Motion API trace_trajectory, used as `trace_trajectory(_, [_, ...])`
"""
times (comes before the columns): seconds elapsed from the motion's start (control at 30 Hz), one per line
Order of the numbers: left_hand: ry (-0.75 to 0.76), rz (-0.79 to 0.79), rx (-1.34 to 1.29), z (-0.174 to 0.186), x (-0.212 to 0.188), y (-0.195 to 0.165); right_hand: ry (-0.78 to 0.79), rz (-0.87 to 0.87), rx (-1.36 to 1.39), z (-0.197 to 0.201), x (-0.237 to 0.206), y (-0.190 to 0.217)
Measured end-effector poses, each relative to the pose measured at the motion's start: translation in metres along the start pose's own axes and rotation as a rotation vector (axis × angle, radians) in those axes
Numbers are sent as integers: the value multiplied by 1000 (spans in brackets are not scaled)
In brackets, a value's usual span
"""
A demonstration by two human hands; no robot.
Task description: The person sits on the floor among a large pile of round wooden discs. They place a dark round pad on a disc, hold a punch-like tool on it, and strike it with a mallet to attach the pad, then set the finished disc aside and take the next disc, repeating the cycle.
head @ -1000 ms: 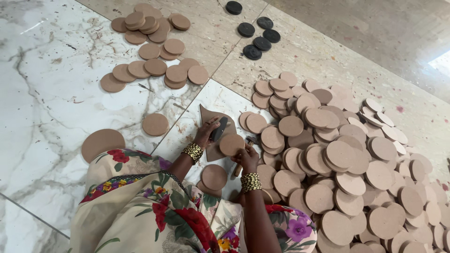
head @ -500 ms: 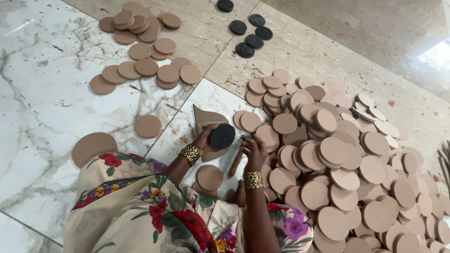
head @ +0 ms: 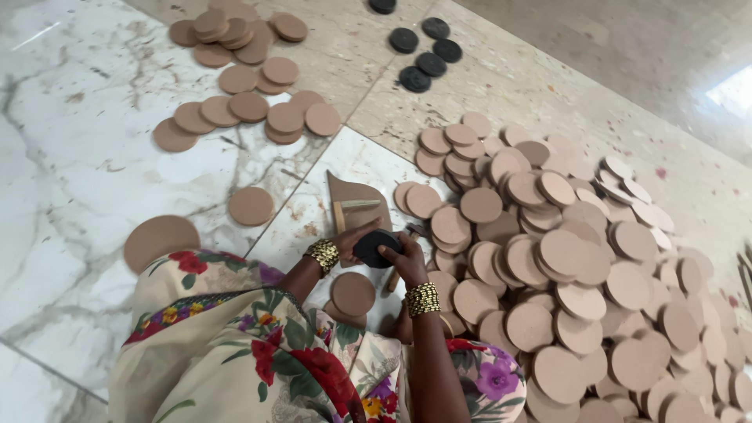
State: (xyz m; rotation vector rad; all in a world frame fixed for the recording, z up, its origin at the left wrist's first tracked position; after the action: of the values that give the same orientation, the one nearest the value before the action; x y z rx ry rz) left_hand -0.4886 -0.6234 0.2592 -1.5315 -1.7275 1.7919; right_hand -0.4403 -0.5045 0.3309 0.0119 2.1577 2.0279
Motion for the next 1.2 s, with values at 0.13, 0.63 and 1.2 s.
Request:
trace_trajectory(0.13, [-363,-205,222,45,-24,-28,-106,-38,96,2,1,-9])
trace_trajectory(0.63, [-1346,434,795,258,-201,-5,-300,-80,302,3,1,-11])
trace_trajectory(1.2, [-1084,-356,1034,80,-54,-75,-535,66,440,66,5,-20])
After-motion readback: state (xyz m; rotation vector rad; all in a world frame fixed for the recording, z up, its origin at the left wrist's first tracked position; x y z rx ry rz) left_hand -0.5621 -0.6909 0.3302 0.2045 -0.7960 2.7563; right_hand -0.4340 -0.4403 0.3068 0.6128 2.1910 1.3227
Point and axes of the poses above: each hand's wrist, its own x-axis towards the middle knuckle, its own z-axis out of the back of the hand, y = z × x, the point moved 10 cm from there along x, towards the middle knuckle, and after that the axes turned 10 degrees about x, right-handed, at the moved point
